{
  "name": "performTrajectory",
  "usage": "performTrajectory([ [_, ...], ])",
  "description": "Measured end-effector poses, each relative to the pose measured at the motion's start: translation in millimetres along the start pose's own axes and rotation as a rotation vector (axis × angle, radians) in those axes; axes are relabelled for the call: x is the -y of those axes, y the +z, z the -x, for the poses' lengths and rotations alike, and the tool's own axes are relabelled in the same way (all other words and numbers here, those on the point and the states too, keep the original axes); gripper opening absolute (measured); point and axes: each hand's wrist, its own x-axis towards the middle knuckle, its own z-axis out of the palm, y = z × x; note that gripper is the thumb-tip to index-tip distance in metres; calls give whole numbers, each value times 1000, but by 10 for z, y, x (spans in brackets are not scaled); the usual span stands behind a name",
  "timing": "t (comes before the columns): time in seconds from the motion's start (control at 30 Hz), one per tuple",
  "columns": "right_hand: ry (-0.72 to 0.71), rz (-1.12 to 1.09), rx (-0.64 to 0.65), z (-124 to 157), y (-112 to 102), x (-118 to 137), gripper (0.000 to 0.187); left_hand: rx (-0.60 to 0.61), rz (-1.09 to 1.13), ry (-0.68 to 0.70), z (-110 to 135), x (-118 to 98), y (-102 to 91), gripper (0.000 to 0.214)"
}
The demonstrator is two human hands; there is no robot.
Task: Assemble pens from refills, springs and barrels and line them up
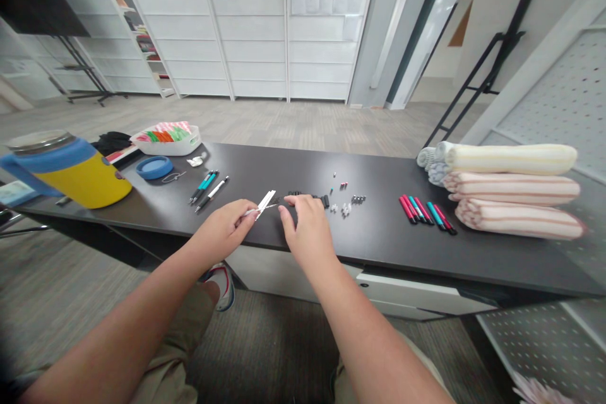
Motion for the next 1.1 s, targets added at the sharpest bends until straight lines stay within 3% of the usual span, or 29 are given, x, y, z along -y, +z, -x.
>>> performTrajectory([
  [0.13, 12, 209, 0, 26, 55, 33, 30, -52, 197, -103, 8, 10, 19, 32],
  [0.23, 46, 366, 23, 40, 119, 53, 38, -116, 470, -198, -6, 35, 69, 35],
  [0.4, 39, 416, 55, 43, 181, 27, 38, -171, 940, -232, -40, 3, 129, 33],
  [0.7, 12, 387, 42, 50, 151, 43, 32, -202, 1025, -252, -47, -25, 128, 32],
  [1.1, -71, 324, 180, 4, 151, -11, 31, -196, 1010, -273, -49, -28, 144, 32],
])
